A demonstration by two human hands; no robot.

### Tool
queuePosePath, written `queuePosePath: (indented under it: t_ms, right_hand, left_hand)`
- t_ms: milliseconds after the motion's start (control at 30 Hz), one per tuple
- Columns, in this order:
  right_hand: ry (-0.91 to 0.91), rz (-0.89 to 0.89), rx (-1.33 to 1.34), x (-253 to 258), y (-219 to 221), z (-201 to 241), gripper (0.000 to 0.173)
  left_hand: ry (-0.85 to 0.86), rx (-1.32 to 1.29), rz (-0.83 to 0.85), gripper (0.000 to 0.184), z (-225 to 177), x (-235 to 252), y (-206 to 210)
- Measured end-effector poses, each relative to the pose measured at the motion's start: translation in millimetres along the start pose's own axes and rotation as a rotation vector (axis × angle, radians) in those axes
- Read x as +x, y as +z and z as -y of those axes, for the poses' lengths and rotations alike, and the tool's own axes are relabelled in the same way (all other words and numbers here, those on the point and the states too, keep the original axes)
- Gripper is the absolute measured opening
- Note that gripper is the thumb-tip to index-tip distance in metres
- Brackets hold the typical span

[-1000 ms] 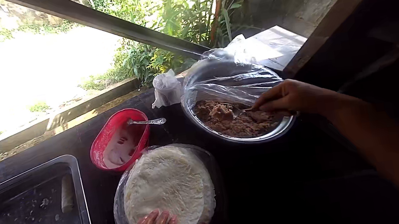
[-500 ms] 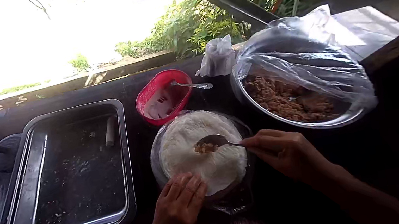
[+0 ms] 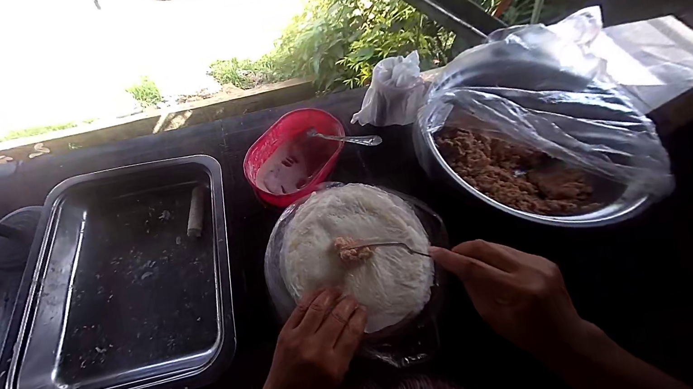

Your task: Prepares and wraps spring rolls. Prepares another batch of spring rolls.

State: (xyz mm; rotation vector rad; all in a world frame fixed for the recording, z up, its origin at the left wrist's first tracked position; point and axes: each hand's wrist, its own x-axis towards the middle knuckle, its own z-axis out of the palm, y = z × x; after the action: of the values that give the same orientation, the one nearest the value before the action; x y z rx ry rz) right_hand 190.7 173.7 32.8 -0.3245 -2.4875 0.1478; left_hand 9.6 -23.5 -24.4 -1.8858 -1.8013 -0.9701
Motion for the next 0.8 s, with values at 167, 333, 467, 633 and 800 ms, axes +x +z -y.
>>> queuePosePath:
  t_ms: [167, 333, 467, 633, 800]
  right_hand:
    - [-0.054, 0.056, -0.043, 3, 4, -1, 0.034]
    - [-0.035, 0.028, -0.044, 14, 1, 0, 0.034]
    - [-0.043, 0.068, -0.042, 17, 7, -1, 0.034]
    - [-0.031, 0.054, -0.061, 25, 7, -2, 0.035]
    - [-0.03, 0.093, -0.036, 21, 2, -6, 0.033]
  left_hand:
    - [-0.005, 0.002, 0.007, 0.023, 0, -1, 1]
    - [-0.008, 0.009, 0.012, 0.023, -1, 0, 0]
    - [-0.005, 0.011, 0.015, 0.023, -1, 0, 1]
    - [-0.008, 0.01, 0.028, 0.022, -2, 0, -1]
    - [-0.007, 0.01, 0.035, 0.022, -2, 0, -2]
